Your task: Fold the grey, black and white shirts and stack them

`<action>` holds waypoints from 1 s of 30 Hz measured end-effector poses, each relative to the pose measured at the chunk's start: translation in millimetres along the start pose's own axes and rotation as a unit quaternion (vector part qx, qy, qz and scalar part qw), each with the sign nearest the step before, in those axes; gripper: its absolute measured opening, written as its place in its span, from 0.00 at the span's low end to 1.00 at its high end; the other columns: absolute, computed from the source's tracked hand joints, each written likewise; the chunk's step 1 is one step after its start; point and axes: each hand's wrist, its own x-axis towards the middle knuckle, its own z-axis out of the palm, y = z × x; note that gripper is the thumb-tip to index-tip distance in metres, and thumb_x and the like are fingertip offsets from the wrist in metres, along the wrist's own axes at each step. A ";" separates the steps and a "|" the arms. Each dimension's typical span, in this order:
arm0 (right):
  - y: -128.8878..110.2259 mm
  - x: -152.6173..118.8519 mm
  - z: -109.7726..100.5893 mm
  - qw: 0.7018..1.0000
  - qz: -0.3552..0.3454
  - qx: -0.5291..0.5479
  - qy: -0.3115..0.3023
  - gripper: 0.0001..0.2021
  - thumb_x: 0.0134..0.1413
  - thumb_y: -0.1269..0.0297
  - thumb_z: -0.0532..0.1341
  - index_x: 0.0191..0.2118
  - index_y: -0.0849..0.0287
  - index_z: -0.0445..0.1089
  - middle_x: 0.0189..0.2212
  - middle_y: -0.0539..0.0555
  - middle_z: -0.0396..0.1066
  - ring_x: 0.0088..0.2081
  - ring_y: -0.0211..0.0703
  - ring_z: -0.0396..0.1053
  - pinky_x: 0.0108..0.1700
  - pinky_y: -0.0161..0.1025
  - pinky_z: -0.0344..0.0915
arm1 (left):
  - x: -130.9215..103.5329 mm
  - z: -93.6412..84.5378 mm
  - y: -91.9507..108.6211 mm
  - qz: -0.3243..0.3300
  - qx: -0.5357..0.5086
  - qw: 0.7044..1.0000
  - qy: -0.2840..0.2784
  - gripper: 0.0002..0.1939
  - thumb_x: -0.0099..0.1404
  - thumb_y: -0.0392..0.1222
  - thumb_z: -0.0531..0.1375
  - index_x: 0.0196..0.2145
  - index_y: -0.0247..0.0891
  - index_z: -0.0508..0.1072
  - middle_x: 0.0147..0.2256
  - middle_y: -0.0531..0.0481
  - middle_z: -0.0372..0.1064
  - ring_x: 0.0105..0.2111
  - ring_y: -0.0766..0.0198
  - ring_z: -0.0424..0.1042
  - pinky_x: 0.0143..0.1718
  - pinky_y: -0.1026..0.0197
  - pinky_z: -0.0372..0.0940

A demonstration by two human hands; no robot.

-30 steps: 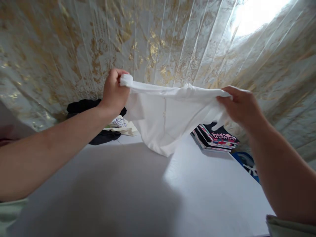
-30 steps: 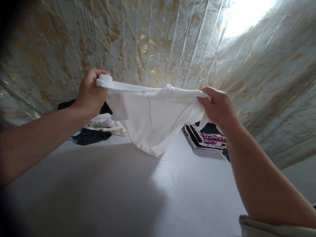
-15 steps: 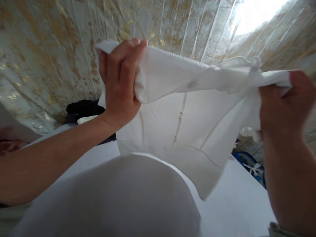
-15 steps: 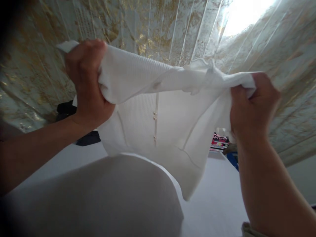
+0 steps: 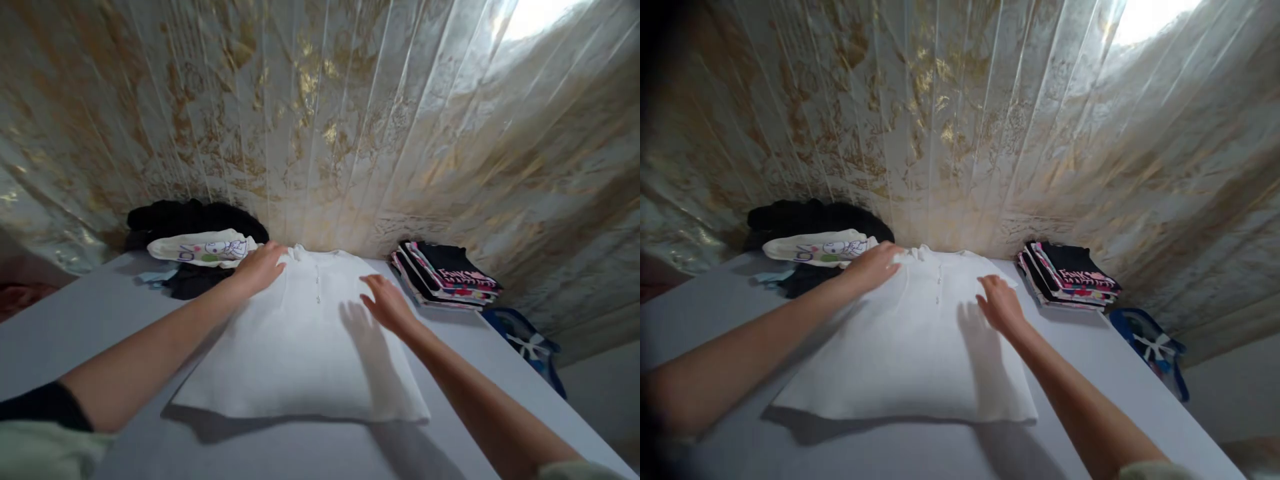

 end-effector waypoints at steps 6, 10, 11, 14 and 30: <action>-14.0 -93.4 60.5 0.997 -0.028 0.055 -0.035 0.19 0.60 0.66 0.56 0.56 0.55 0.66 0.55 0.60 0.65 0.54 0.51 0.66 0.53 0.46 0.64 | -89.7 49.5 -16.1 -0.041 -0.066 0.989 -0.125 0.09 0.65 0.42 0.50 0.34 0.40 0.68 0.38 0.47 0.67 0.39 0.57 0.70 0.40 0.58 0.62; -5.6 -112.5 62.5 0.996 -0.025 0.090 0.000 0.17 0.60 0.68 0.54 0.54 0.54 0.66 0.52 0.59 0.67 0.51 0.49 0.67 0.51 0.46 0.66 | -113.0 51.2 -17.0 -0.040 -0.084 0.987 -0.129 0.07 0.63 0.43 0.51 0.32 0.40 0.66 0.36 0.47 0.66 0.37 0.57 0.68 0.37 0.58 0.60; -4.5 -115.1 60.2 0.995 -0.027 0.098 0.000 0.15 0.60 0.68 0.53 0.52 0.54 0.67 0.50 0.58 0.68 0.49 0.48 0.67 0.49 0.46 0.66 | -116.2 49.3 -15.7 -0.042 -0.087 0.987 -0.131 0.07 0.63 0.43 0.51 0.31 0.41 0.66 0.35 0.48 0.67 0.36 0.57 0.68 0.36 0.59 0.59; -3.5 -119.1 49.1 0.994 -0.022 0.105 -0.020 0.11 0.62 0.66 0.52 0.44 0.53 0.69 0.44 0.58 0.70 0.44 0.48 0.68 0.44 0.45 0.67 | -120.8 42.6 -10.6 -0.059 -0.088 0.980 -0.166 0.08 0.64 0.44 0.51 0.28 0.42 0.65 0.32 0.51 0.68 0.30 0.60 0.68 0.30 0.60 0.56; 4.5 -55.3 81.5 0.995 0.011 0.100 0.026 0.15 0.62 0.64 0.52 0.52 0.55 0.68 0.49 0.58 0.68 0.48 0.50 0.66 0.50 0.45 0.62 | 9.4 68.0 -45.8 -0.098 -0.019 0.994 -0.041 0.09 0.64 0.44 0.53 0.36 0.40 0.71 0.42 0.45 0.72 0.45 0.53 0.70 0.42 0.57 0.62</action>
